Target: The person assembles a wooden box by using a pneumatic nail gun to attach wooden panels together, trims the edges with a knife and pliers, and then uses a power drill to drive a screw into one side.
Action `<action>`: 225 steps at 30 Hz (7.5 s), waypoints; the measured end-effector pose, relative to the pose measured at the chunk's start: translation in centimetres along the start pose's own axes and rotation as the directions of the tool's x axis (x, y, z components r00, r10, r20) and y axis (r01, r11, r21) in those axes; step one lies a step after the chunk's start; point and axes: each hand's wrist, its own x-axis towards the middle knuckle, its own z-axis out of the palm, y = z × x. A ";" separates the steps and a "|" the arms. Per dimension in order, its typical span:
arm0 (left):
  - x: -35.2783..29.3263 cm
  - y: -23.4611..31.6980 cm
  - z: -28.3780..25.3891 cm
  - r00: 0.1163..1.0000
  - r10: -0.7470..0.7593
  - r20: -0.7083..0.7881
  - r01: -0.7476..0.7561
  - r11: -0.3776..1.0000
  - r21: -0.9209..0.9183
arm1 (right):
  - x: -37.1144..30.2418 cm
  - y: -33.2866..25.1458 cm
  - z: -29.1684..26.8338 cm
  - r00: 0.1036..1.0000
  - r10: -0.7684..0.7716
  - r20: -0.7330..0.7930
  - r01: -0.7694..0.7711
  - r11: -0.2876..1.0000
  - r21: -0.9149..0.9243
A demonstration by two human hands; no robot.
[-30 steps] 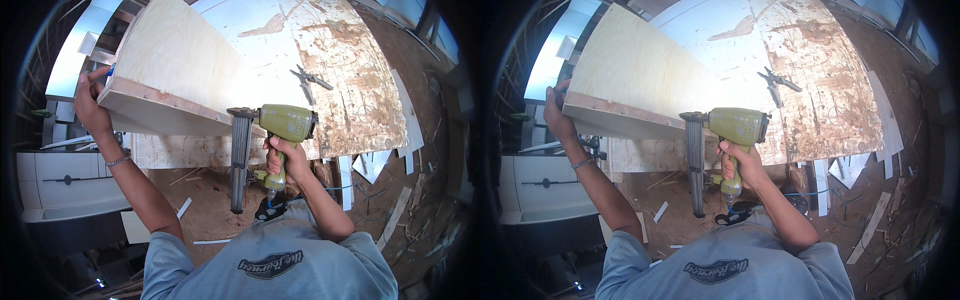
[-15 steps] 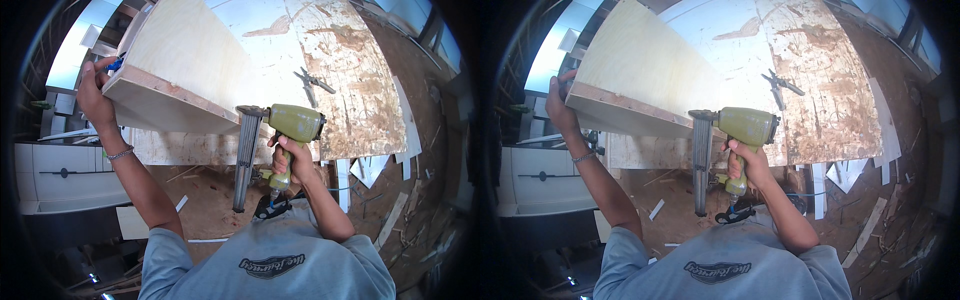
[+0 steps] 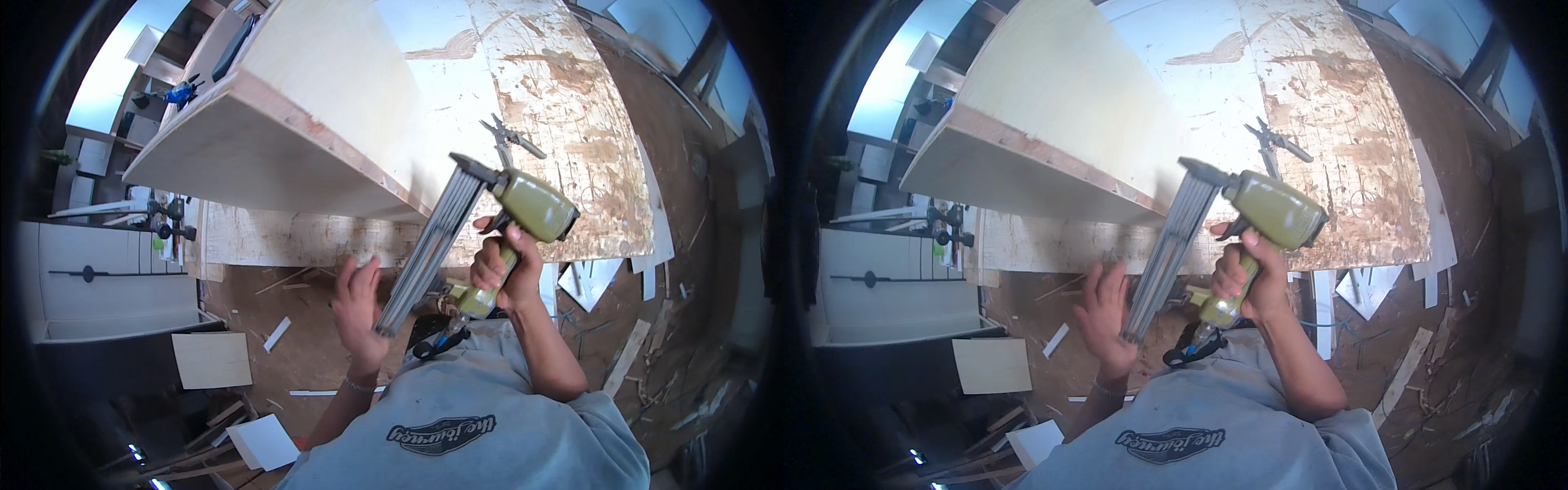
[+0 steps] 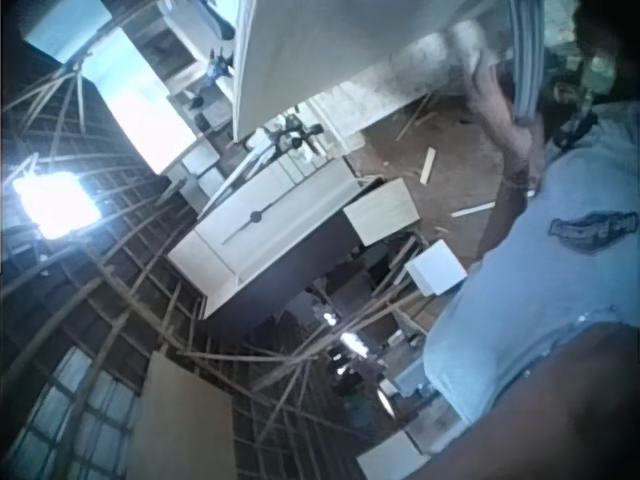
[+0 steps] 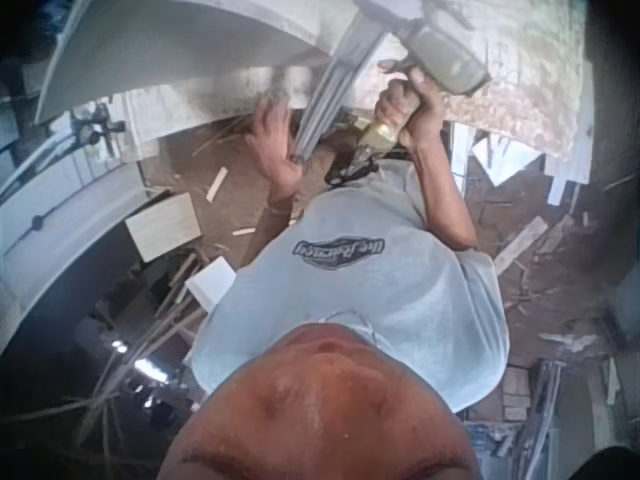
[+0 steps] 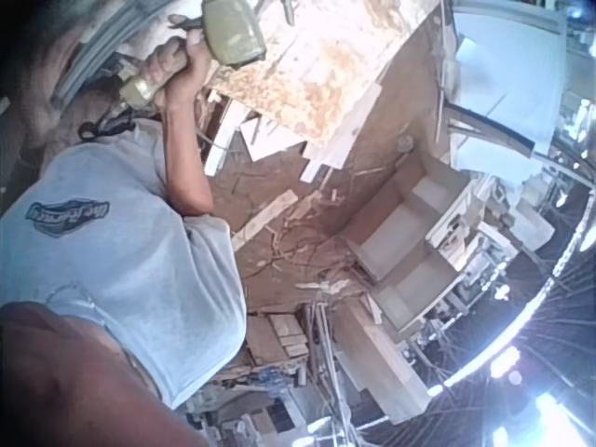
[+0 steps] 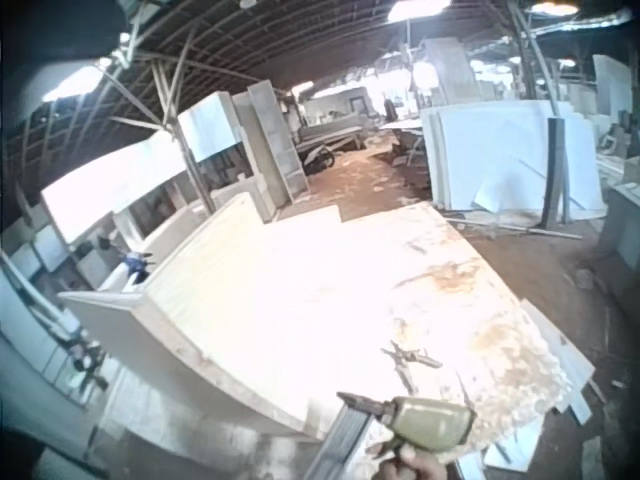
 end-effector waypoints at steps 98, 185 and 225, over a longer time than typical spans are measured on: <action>23.4 17.3 4.1 0.360 0.913 0.192 -0.458 -0.006 0.889 | 3.0 -0.3 0.8 0.989 0.139 0.046 -0.118 0.943 -0.311; -20.0 0.7 -31.3 0.964 -0.267 -0.010 0.265 0.960 -0.085 | -8.8 35.4 8.8 0.746 0.665 0.019 -0.232 0.286 -0.930; -87.2 8.6 -16.9 -0.988 0.136 -0.077 0.016 0.581 0.814 | -83.3 69.2 8.8 -0.903 -0.348 -0.251 -0.025 0.626 -0.779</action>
